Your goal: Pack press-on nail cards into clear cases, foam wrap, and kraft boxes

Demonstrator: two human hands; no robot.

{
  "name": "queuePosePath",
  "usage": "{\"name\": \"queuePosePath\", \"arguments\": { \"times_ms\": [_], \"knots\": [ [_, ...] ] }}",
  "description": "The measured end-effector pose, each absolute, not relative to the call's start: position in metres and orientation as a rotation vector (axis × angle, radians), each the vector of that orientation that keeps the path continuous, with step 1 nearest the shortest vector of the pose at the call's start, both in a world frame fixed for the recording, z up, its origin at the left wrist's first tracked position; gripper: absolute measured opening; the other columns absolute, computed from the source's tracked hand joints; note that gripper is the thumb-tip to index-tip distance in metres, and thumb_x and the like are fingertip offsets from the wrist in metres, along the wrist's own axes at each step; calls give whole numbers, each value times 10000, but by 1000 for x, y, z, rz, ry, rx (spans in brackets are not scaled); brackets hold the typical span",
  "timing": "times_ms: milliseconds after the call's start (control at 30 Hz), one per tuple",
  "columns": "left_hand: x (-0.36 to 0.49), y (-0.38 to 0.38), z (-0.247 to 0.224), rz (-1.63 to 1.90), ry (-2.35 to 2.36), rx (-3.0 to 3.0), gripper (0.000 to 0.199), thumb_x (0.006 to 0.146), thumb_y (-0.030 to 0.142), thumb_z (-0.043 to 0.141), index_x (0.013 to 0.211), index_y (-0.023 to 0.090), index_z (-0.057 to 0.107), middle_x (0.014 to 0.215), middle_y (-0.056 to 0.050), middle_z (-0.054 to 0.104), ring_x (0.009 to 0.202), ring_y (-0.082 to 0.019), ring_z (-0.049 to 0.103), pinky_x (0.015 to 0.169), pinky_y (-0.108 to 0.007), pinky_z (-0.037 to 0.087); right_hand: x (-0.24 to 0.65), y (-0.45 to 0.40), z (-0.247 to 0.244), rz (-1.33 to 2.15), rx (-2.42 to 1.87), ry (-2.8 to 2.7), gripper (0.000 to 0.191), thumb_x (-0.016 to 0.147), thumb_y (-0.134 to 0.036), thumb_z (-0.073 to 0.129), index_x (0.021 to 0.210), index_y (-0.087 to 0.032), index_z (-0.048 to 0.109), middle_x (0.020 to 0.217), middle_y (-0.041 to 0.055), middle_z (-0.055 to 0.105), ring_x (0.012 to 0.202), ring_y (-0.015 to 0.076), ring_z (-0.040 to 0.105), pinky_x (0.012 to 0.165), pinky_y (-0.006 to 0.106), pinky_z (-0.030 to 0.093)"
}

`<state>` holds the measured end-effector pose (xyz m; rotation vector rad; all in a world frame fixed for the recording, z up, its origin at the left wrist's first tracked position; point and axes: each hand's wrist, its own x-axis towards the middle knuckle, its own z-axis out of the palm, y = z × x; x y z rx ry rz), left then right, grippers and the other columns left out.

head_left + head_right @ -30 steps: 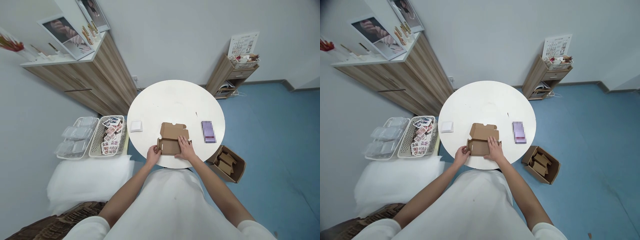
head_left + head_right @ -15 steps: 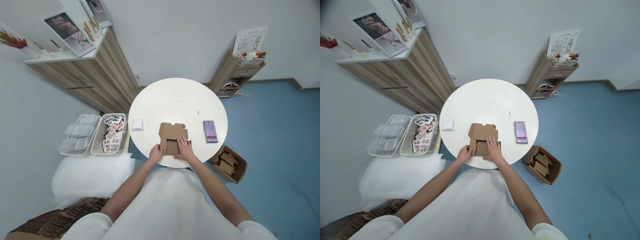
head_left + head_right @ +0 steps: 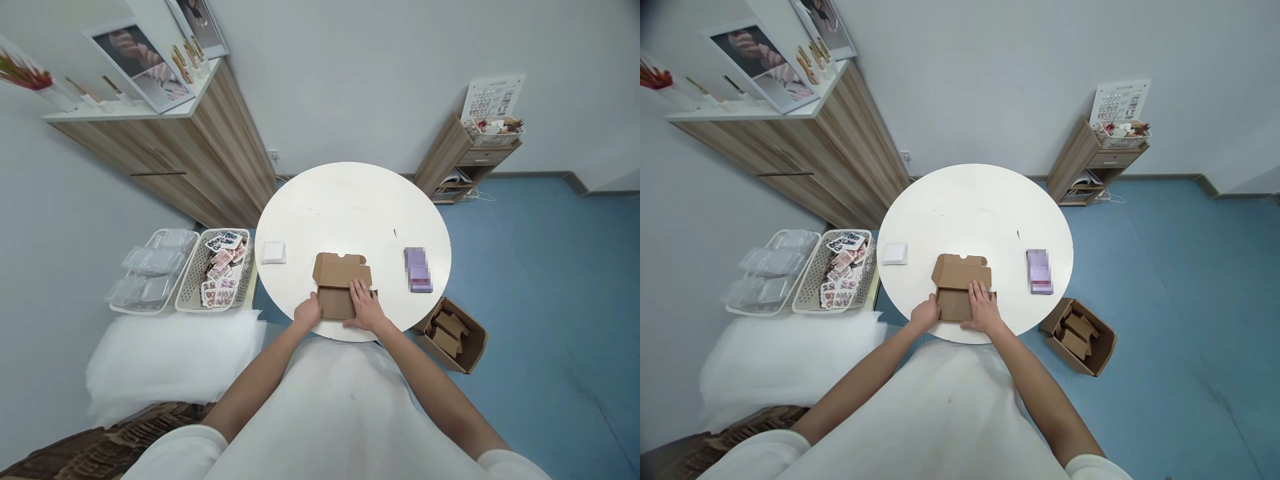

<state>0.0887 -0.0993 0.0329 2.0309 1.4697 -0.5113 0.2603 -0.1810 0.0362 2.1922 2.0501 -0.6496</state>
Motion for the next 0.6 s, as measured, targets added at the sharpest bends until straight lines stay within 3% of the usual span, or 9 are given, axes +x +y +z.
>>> {"name": "queuePosePath", "arguments": {
  "times_ms": [133, 233, 333, 467, 600],
  "knots": [
    [81, -101, 38, -469, 1462, 2001, 402, 847, 404, 269, 1132, 130, 343, 930, -145, 623, 864, -279, 598, 667, -347, 406, 261, -179, 37, -650, 2184, 2026, 1148, 548, -716, 498, 1379, -99, -1, 1450, 147, 62, 1321, 299, -22, 989, 484, 162],
    [69, -102, 46, -338, 1387, 2021, 771, 747, 593, 386, 1306, 122, 143, 1092, -162, 560, 972, -295, 556, 708, -339, 406, 263, -176, 38, -651, 2170, 2022, 1161, 539, -710, 514, 1379, -106, -13, 1452, 141, 55, 1320, 294, -25, 986, 486, 163],
    [60, -101, 53, -259, 1258, 2124, 1076, 601, 602, 575, 1362, 172, -52, 1261, -161, 421, 1072, -310, 492, 752, -326, 401, 265, -173, 38, -647, 2163, 2026, 1143, 557, -706, 503, 1379, -113, -24, 1452, 137, 60, 1321, 290, -22, 983, 486, 166],
    [66, -91, 54, -295, 1165, 2220, 1129, 519, 517, 681, 1367, 284, -26, 1228, -114, 412, 998, -308, 528, 732, -334, 415, 268, -167, 37, -646, 2148, 2062, 1094, 593, -689, 493, 1380, -122, -14, 1448, 145, 83, 1322, 292, 0, 982, 486, 164],
    [79, -79, 49, -264, 1157, 2240, 1120, 485, 469, 722, 1366, 292, 54, 1258, -123, 343, 1008, -310, 516, 746, -343, 422, 272, -161, 39, -660, 2172, 2115, 1064, 605, -648, 531, 1382, -153, 1, 1446, 143, 96, 1323, 299, 21, 989, 501, 146]
  ]
}}
